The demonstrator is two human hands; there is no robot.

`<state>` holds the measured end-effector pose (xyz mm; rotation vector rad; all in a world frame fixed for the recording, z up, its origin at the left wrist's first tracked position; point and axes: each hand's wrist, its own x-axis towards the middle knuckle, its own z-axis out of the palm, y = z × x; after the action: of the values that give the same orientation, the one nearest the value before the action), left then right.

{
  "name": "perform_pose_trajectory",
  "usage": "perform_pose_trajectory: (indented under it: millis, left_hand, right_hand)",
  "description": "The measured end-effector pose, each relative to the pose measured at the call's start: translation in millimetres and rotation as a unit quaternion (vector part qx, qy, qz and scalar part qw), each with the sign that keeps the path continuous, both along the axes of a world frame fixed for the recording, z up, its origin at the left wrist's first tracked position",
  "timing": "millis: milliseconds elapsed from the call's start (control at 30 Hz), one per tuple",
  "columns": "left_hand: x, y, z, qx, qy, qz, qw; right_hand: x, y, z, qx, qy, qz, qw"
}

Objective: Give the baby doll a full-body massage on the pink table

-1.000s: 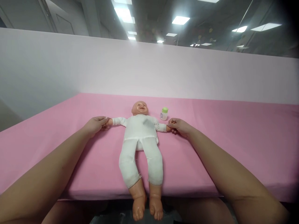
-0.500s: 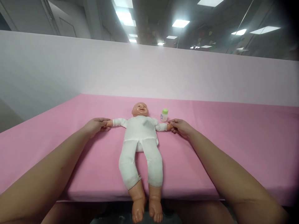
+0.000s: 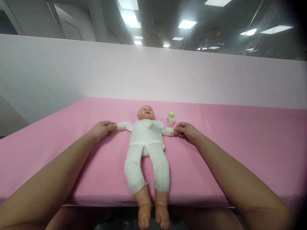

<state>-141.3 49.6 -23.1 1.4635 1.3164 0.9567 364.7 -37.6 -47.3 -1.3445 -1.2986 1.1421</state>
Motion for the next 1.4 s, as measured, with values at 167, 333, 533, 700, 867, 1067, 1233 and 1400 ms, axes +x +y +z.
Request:
perform_pose_trajectory:
  millis: [167,333,533,700,867,1067,1233,1400]
  left_hand:
    - [1,1,0.3,-0.012,-0.014,0.015,1.0]
    - [1,0,4.2,-0.04,-0.046,0.017,0.998]
    - [-5,2,2.4,-0.045,-0.062,-0.025,0.997]
    - [-8,3,-0.1,-0.029,-0.032,-0.045,0.998]
    - [-4,1,0.9,-0.008,0.025,-0.031,0.999]
    - [-2,1,-0.9,-0.028,-0.027,-0.001,0.999]
    - [3,0,1.5,-0.038,-0.062,0.04,0.997]
    - [7,-6,8.0,-0.031,-0.041,0.019,0.998]
  right_hand:
    - [3,5,-7.1,0.001,-0.011,-0.029,1.0]
    - [3,7,-7.5,-0.018,0.009,-0.054,0.998]
    - [6,2,-2.2,-0.032,0.084,0.001,0.996]
    - [9,-3,2.1,-0.036,0.077,0.054,0.995]
    - [4,-3,2.6,-0.033,0.02,0.055,0.998]
    - [1,0,-2.3,-0.024,-0.013,0.019,0.999]
    - [1,1,-2.5,-0.031,-0.017,-0.009,0.999]
    - [4,-2,1.6,-0.039,0.046,0.033,0.998]
